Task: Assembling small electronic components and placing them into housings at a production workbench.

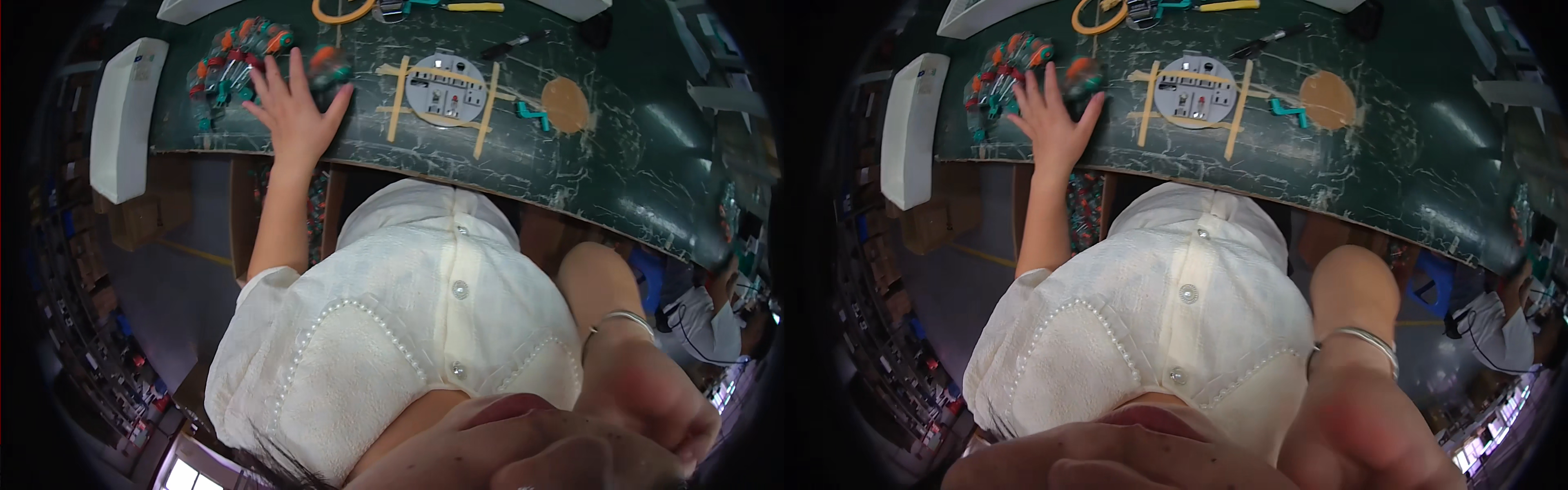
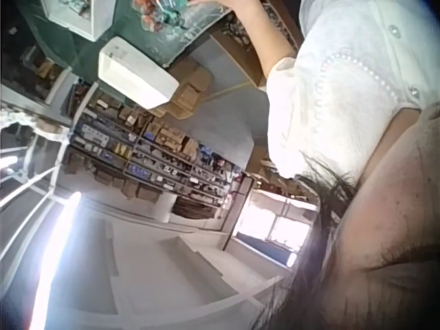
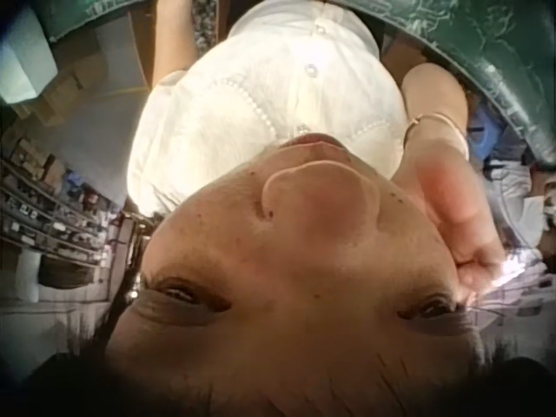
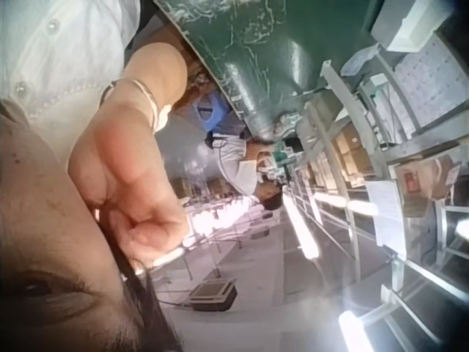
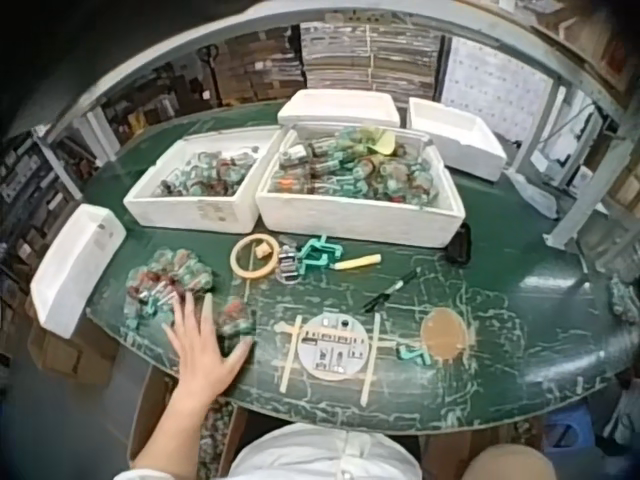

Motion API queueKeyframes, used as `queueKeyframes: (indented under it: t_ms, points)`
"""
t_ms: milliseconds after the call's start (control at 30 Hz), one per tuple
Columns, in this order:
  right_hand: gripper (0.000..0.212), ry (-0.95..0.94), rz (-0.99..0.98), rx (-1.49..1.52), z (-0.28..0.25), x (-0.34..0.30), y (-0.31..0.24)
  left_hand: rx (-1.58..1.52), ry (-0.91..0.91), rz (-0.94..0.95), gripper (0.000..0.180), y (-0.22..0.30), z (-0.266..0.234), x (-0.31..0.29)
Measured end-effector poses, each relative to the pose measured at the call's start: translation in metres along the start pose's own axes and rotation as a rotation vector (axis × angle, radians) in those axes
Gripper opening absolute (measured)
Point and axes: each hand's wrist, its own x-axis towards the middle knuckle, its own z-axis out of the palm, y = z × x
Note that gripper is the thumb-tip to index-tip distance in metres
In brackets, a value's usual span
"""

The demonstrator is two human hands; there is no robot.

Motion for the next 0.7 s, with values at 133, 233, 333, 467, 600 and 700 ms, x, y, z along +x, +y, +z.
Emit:
queueKeyframes:
  t_ms: [133,233,333,467,600,700]
  points:
    - [0.020,0.266,-0.112,0.168,0.031,0.003,0.012,0.065,0.002,-0.021,0.078,-0.018,0.005,0.007]
    - [0.021,0.647,-0.317,0.373,0.039,0.009,0.017,0.028,-0.013,-0.064,0.067,-0.025,0.009,0.010]
    - [0.020,0.253,-0.115,0.045,-0.005,-0.002,-0.005,0.050,-0.006,-0.045,0.062,-0.028,0.006,0.013]
    - [0.018,0.020,0.042,-0.206,-0.013,-0.010,-0.006,0.086,0.036,-0.005,0.054,-0.032,0.011,0.017]
    - [0.021,-0.092,0.084,-0.230,-0.007,-0.003,-0.005,0.127,0.167,0.032,0.049,-0.042,0.018,0.023]
    - [0.024,-0.244,0.094,-0.278,-0.004,-0.002,-0.004,0.177,0.186,-0.045,0.051,-0.032,0.018,0.021]
